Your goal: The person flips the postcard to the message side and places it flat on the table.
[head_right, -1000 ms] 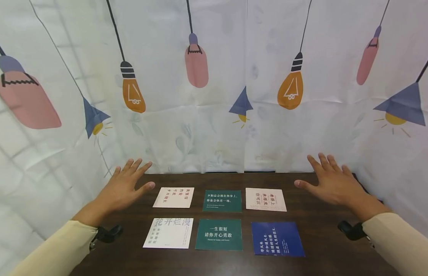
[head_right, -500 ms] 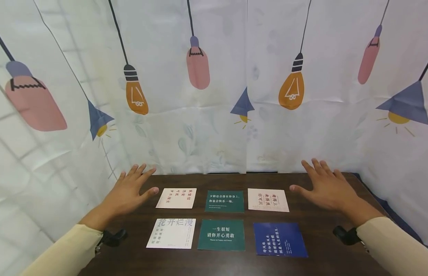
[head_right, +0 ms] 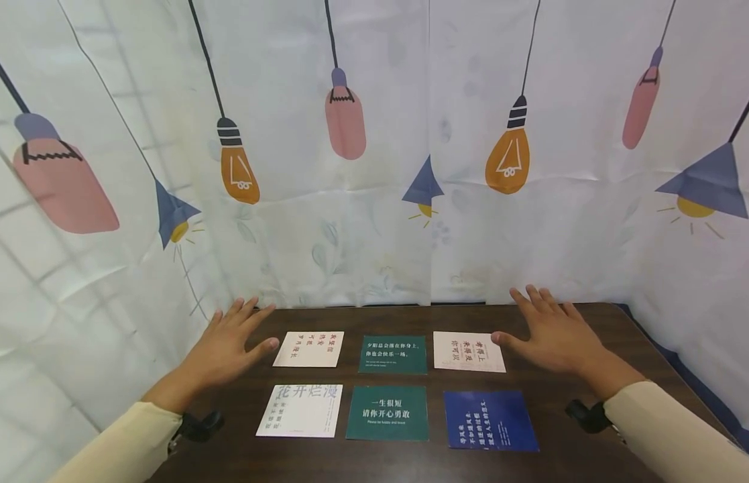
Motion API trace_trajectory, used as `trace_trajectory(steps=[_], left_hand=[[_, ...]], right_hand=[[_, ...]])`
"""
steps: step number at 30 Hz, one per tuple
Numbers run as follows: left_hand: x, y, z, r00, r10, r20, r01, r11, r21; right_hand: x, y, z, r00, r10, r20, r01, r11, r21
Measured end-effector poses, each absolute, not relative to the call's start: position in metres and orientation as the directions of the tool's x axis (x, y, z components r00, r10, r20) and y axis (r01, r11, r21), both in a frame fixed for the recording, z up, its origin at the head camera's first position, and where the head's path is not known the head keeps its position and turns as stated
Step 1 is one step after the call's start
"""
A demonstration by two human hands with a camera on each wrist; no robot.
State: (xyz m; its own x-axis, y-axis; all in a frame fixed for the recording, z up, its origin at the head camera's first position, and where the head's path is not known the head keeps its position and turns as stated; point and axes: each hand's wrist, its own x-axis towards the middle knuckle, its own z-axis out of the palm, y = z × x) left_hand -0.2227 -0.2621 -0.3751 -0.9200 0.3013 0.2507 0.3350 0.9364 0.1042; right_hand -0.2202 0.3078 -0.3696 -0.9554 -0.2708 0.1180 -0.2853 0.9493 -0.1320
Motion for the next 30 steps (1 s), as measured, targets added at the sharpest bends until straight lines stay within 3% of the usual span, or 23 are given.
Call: trace_trajectory(steps=[30], left_hand=[[-0.215, -0.270, -0.400, -0.916, 0.302, 0.265, 0.343, 0.931, 0.125]], right_hand=[[-0.218, 0.270, -0.393, -0.938, -0.316, 0.139, -0.337, 0.927, -0.163]])
